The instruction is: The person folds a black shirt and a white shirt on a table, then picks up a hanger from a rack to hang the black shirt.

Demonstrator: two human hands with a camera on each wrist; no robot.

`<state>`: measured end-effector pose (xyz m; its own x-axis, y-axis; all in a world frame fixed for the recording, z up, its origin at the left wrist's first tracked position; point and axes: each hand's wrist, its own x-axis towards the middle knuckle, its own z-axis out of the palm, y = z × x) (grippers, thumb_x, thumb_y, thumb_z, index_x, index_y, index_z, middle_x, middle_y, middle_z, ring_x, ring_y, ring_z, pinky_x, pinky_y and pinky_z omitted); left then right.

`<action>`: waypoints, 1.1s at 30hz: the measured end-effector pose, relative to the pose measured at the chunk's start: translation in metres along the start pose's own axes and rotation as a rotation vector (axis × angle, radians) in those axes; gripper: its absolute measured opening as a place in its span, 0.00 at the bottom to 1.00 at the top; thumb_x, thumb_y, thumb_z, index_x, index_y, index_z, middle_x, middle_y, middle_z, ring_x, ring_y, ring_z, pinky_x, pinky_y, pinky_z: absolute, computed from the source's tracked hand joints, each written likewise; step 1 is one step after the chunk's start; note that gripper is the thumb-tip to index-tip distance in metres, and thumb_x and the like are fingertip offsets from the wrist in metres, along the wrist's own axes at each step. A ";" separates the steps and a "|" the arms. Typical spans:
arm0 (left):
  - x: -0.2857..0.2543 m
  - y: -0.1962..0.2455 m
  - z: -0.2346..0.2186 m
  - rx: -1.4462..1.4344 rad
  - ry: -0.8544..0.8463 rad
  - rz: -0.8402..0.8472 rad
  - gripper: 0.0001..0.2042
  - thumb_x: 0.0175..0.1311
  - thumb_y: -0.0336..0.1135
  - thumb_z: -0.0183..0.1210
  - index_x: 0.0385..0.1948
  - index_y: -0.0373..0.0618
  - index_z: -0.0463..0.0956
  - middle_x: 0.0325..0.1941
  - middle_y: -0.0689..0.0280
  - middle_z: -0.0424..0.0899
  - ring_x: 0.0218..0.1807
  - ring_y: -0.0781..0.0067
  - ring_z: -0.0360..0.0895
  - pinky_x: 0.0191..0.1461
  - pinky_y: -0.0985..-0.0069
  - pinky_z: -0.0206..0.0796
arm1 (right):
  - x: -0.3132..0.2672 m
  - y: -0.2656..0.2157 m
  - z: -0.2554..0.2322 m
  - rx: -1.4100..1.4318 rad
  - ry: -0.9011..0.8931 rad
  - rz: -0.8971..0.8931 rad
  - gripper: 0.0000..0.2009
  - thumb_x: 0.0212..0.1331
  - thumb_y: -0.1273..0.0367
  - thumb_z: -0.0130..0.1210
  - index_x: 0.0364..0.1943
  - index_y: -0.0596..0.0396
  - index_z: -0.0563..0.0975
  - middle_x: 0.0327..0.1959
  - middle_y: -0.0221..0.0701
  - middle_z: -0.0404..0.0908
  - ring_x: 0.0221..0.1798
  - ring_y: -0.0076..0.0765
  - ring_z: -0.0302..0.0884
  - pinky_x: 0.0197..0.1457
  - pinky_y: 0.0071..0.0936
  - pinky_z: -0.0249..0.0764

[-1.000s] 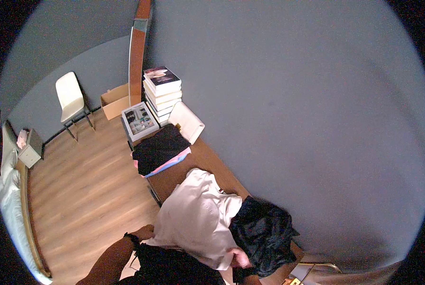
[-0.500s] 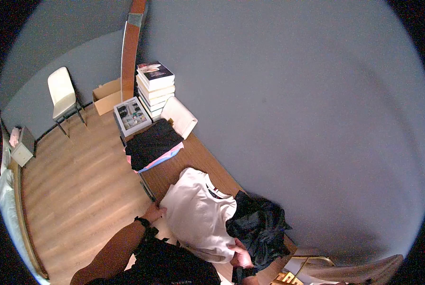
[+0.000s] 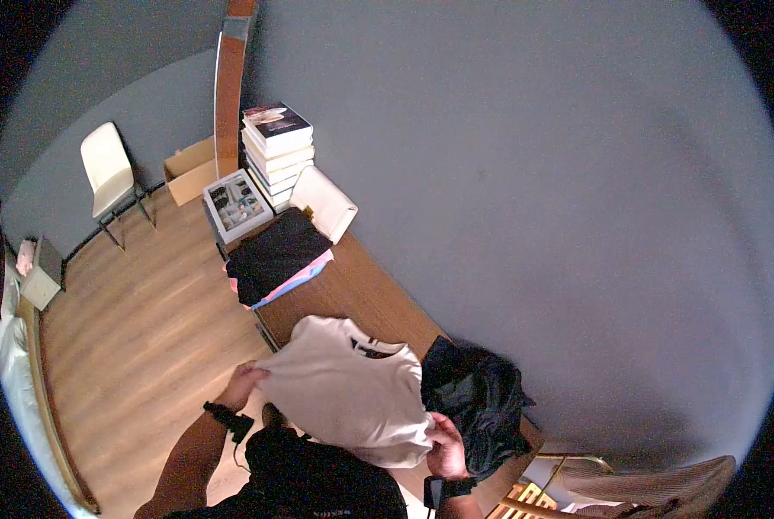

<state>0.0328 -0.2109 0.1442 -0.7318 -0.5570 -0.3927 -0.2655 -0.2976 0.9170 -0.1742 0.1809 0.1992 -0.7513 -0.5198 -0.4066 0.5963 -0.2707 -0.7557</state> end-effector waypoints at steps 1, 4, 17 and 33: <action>-0.005 0.003 -0.008 0.006 -0.007 -0.005 0.18 0.64 0.43 0.57 0.46 0.35 0.80 0.43 0.59 0.86 0.44 0.63 0.82 0.55 0.66 0.72 | -0.004 -0.009 0.009 0.001 -0.057 -0.027 0.19 0.54 0.76 0.54 0.53 0.62 0.75 0.48 0.37 0.82 0.52 0.37 0.79 0.60 0.35 0.73; -0.024 0.009 -0.034 -0.475 -0.032 0.012 0.19 0.66 0.39 0.54 0.52 0.36 0.76 0.49 0.59 0.84 0.50 0.65 0.81 0.58 0.67 0.70 | -0.010 -0.026 0.030 0.071 -0.026 0.084 0.18 0.60 0.73 0.54 0.55 0.62 0.74 0.49 0.37 0.81 0.52 0.36 0.79 0.60 0.34 0.72; -0.102 0.081 -0.076 -0.382 0.098 0.345 0.16 0.64 0.30 0.56 0.54 0.44 0.72 0.53 0.63 0.79 0.56 0.69 0.75 0.64 0.69 0.63 | -0.095 -0.001 0.021 0.113 -0.129 -0.270 0.10 0.62 0.77 0.59 0.46 0.55 0.80 0.41 0.27 0.83 0.45 0.24 0.78 0.53 0.24 0.71; -0.196 0.053 -0.162 -0.058 0.131 0.366 0.15 0.66 0.29 0.56 0.53 0.43 0.72 0.50 0.68 0.73 0.51 0.74 0.71 0.58 0.75 0.61 | -0.215 0.039 0.035 0.024 0.243 -0.035 0.07 0.67 0.76 0.50 0.43 0.54 0.79 0.41 0.27 0.83 0.44 0.27 0.81 0.50 0.25 0.75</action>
<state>0.2638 -0.2434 0.2586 -0.6842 -0.7276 -0.0494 0.0372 -0.1025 0.9940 0.0206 0.2540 0.2752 -0.8162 -0.3000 -0.4938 0.5726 -0.3056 -0.7607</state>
